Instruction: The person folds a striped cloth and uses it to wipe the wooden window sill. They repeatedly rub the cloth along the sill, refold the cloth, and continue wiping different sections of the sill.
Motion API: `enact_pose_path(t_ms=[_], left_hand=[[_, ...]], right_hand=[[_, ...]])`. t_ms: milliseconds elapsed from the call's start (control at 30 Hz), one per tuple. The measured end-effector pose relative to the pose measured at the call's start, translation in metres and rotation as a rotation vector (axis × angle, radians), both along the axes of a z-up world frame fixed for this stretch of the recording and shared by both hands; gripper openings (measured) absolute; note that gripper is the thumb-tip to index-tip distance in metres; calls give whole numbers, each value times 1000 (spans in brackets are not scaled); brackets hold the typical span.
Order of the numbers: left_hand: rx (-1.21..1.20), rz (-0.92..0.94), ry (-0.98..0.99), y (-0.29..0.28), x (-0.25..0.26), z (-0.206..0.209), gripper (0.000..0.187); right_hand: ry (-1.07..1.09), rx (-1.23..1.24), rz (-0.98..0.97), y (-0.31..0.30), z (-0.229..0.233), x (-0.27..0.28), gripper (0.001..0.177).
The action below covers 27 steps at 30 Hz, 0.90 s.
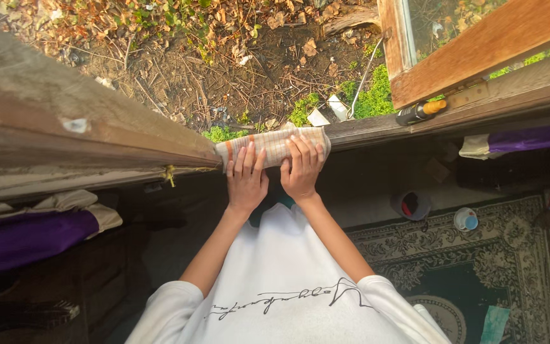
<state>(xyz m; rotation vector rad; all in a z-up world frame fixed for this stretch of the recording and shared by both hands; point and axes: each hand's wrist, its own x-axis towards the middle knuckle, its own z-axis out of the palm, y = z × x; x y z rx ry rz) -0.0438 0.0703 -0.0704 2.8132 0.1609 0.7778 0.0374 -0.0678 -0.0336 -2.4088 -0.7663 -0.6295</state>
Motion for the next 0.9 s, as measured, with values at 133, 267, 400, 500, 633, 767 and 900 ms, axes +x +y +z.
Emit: enact_pose_path(t_ms=[133, 267, 400, 500, 633, 767, 900], left_hand=[[-101, 19, -23, -19, 13, 4, 67], [-96, -41, 62, -35, 26, 22, 71], [-68, -111, 97, -56, 51, 36, 73], [-44, -168, 128, -76, 69, 44, 73], [-20, -245, 135, -109, 95, 49, 75], [61, -264, 143, -135, 112, 46, 76], [88, -257, 129, -142, 118, 42, 76]], right_hand=[[-53, -90, 54, -22, -10, 17, 38], [-65, -86, 42, -47, -11, 34, 41], [-102, -95, 3, -77, -9, 60, 46], [-135, -107, -44, -102, -7, 79, 49], [-180, -115, -90, -140, -9, 102, 53], [-250, -101, -83, -170, -19, 124, 53], [-225, -57, -125, -166, -20, 126, 52]])
